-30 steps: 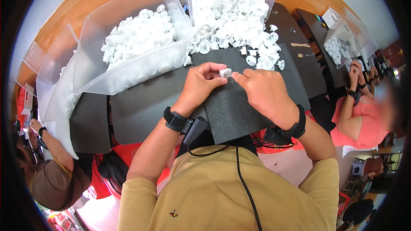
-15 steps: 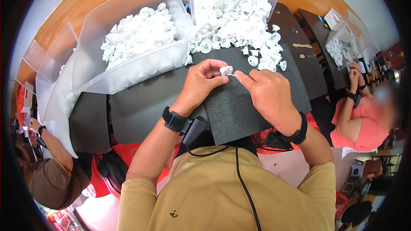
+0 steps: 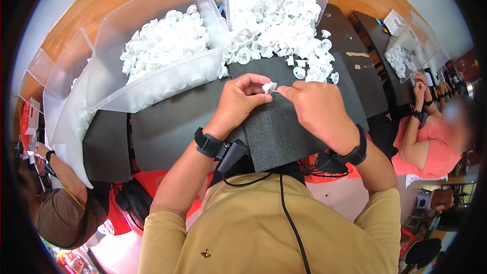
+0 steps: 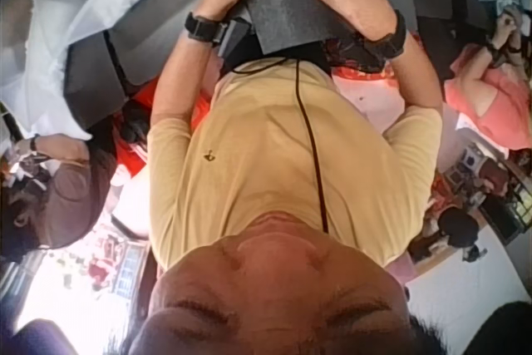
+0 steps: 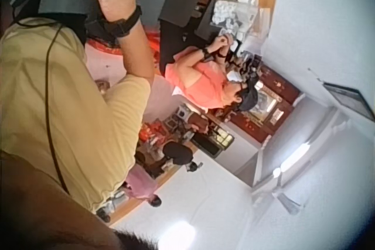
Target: Assembling small white plastic components by hand on a workstation.
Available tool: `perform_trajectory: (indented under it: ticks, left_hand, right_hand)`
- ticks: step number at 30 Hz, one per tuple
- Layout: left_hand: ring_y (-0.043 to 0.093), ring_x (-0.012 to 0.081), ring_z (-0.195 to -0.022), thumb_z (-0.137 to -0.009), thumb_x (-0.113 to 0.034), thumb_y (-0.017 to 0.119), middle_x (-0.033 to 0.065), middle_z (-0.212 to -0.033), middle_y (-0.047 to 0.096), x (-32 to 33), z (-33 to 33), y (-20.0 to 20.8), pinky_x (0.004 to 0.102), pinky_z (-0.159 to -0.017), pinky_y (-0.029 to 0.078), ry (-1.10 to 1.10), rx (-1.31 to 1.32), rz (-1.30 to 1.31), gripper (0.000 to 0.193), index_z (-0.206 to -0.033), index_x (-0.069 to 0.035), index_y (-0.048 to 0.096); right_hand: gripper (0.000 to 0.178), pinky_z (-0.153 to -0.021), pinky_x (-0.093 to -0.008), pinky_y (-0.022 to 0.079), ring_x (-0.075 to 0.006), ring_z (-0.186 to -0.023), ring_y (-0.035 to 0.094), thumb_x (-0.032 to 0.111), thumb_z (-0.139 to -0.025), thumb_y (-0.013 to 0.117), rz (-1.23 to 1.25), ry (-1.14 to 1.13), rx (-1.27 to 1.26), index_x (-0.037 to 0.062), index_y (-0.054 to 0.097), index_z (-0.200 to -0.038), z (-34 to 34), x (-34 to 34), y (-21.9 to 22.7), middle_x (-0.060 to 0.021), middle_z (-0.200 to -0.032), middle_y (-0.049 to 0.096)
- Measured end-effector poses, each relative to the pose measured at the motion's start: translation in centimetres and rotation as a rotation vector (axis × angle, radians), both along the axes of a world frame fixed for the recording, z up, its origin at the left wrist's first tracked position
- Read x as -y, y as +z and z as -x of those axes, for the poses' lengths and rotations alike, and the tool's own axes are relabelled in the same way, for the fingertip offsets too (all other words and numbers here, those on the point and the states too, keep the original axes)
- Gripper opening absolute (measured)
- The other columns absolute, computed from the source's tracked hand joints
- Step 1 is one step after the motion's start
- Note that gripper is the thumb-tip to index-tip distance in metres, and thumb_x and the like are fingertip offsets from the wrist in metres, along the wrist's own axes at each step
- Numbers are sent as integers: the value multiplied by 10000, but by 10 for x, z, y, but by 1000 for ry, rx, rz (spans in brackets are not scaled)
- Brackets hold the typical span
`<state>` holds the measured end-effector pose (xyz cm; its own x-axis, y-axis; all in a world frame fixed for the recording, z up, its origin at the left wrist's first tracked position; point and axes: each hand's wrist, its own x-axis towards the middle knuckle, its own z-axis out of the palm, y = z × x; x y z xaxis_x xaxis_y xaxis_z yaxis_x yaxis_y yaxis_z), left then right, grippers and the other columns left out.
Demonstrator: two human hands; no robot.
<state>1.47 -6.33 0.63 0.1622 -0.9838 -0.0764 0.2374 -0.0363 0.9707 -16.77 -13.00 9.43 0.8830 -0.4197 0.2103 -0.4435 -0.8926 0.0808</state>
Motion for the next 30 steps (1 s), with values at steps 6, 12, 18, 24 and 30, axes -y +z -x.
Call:
perform_trajectory:
  ticks: [6, 12, 18, 24, 30]
  left_hand:
    - [624, 137, -1019, -807, 101, 667, 111, -1158, 611, 1, 0, 5, 260, -890, 521, 10, -120, 107, 452, -1224, 8, 521]
    - [618, 147, -1037, -807, 95, 671, 129, -1178, 594, 1, -1, 4, 272, -899, 520, -46, -130, 138, 549, -1299, -27, 460]
    - [628, 166, -1025, -839, 85, 633, 124, -1202, 578, 1, 3, 4, 276, -873, 521, -132, -57, 94, 517, -1314, -21, 459]
    - [628, 161, -1026, -877, 45, 615, 104, -1197, 582, 4, -1, -5, 268, -886, 503, -126, 33, 85, 414, -1272, -3, 502]
    - [632, 144, -1005, -885, 26, 614, 91, -1157, 603, 3, 0, -9, 259, -876, 503, -89, 25, 126, 375, -1249, 8, 525]
  right_hand:
    - [344, -606, -329, 487, -229, -672, 617, 152, -777, 714, -494, -117, 271, 137, 684, -1119, 8, 19, 9, -78, -783, 649]
    - [294, -639, -287, 469, -156, -711, 581, 96, -774, 721, -887, 26, 463, 84, 693, -1067, -17, 22, -28, -60, -814, 613]
    - [141, -626, -242, 455, -68, -678, 560, 132, -836, 679, -1143, 31, 126, 6, 678, -900, -11, 68, -7, -29, -754, 660]
    - [186, -591, -240, 442, -50, -647, 531, 156, -831, 693, -949, 106, 431, 16, 695, -953, -88, 64, 69, -3, -721, 622]
    - [216, -604, -347, 485, -239, -643, 631, 161, -792, 704, -516, 140, 433, 65, 715, -986, -117, 91, 29, -102, -840, 687]
